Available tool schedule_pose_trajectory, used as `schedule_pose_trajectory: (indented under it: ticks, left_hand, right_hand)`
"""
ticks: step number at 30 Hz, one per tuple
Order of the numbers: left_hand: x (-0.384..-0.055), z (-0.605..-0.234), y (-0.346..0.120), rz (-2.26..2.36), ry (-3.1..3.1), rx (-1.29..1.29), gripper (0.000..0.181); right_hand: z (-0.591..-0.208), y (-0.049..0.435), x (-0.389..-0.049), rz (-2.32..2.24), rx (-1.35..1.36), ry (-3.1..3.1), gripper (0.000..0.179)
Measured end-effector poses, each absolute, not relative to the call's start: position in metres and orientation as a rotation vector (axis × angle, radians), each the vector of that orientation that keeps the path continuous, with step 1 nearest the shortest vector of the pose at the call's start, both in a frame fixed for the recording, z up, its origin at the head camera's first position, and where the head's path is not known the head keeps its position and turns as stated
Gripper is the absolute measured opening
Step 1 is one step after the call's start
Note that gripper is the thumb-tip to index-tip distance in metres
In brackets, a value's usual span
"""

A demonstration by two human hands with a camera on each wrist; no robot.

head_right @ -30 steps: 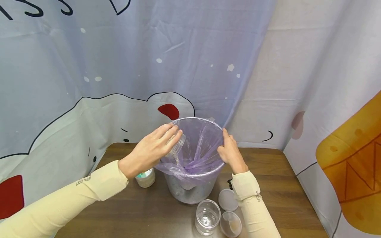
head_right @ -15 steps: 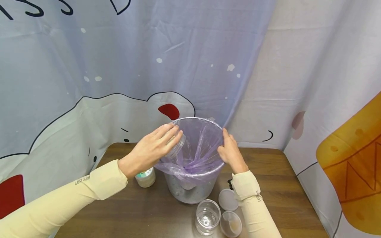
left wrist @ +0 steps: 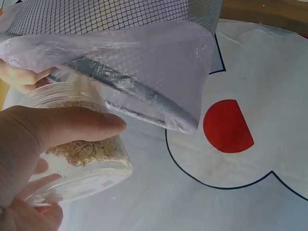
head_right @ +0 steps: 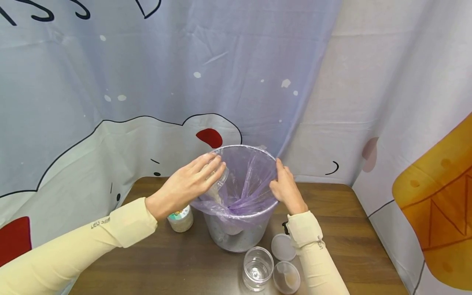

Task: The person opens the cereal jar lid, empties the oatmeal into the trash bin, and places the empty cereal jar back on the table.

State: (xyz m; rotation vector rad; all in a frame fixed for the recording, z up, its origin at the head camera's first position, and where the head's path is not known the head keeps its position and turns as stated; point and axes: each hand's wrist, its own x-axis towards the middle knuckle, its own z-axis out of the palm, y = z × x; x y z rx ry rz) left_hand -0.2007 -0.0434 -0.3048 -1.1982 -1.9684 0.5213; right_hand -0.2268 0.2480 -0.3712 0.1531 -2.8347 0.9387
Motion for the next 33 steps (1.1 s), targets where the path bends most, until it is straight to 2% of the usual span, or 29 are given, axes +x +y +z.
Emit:
schedule_pose_trajectory:
  ticks: [13, 25, 33]
  left_hand:
    - [-0.201, -0.302, -0.045, 0.557, -1.921, -1.22, 0.061]
    - [-0.204, -0.294, -0.044, 0.57, -1.871, -1.235, 0.044]
    - [-0.205, -0.295, -0.043, 0.599, -1.864, -1.269, 0.043]
  right_hand:
    - [-0.37, 0.247, -0.225, 0.938, 0.141, -2.845, 0.076]
    - [-0.371, 0.247, -0.225, 0.95, 0.132, -2.842, 0.075]
    - [-0.371, 0.247, -0.226, 0.947, 0.134, -2.846, 0.076]
